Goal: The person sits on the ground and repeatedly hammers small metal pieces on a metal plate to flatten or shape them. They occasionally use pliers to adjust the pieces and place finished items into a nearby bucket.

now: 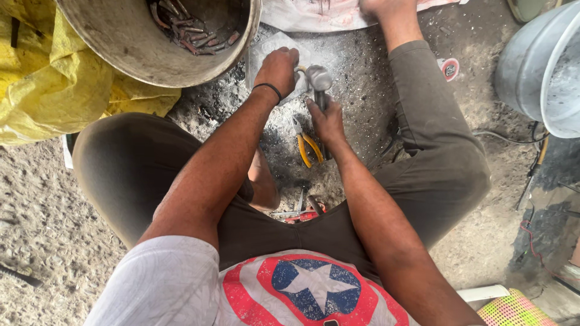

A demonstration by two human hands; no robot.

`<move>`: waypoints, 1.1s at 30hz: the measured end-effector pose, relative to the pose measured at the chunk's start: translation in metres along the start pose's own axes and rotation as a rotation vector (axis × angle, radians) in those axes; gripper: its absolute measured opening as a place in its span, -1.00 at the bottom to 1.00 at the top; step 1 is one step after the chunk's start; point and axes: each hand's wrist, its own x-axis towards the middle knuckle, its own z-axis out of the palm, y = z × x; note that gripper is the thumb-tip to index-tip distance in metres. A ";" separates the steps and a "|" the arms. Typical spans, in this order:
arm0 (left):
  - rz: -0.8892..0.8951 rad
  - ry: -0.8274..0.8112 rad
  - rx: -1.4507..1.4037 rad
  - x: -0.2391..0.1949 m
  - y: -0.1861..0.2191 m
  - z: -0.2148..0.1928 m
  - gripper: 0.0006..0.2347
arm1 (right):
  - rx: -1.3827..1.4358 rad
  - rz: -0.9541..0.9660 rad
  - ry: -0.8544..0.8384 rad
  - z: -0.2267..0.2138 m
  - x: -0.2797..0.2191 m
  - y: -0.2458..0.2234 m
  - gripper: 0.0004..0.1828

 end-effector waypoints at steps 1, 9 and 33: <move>0.033 0.014 -0.001 -0.001 -0.002 0.000 -0.81 | 0.029 0.016 0.007 0.001 0.002 0.003 -0.67; 0.030 0.020 0.007 0.001 -0.007 0.003 -0.89 | 0.184 -0.161 0.072 -0.022 -0.012 -0.045 -0.71; 0.028 0.011 0.032 0.007 -0.022 0.016 -0.91 | 0.129 -0.402 0.278 -0.037 -0.017 -0.023 -0.79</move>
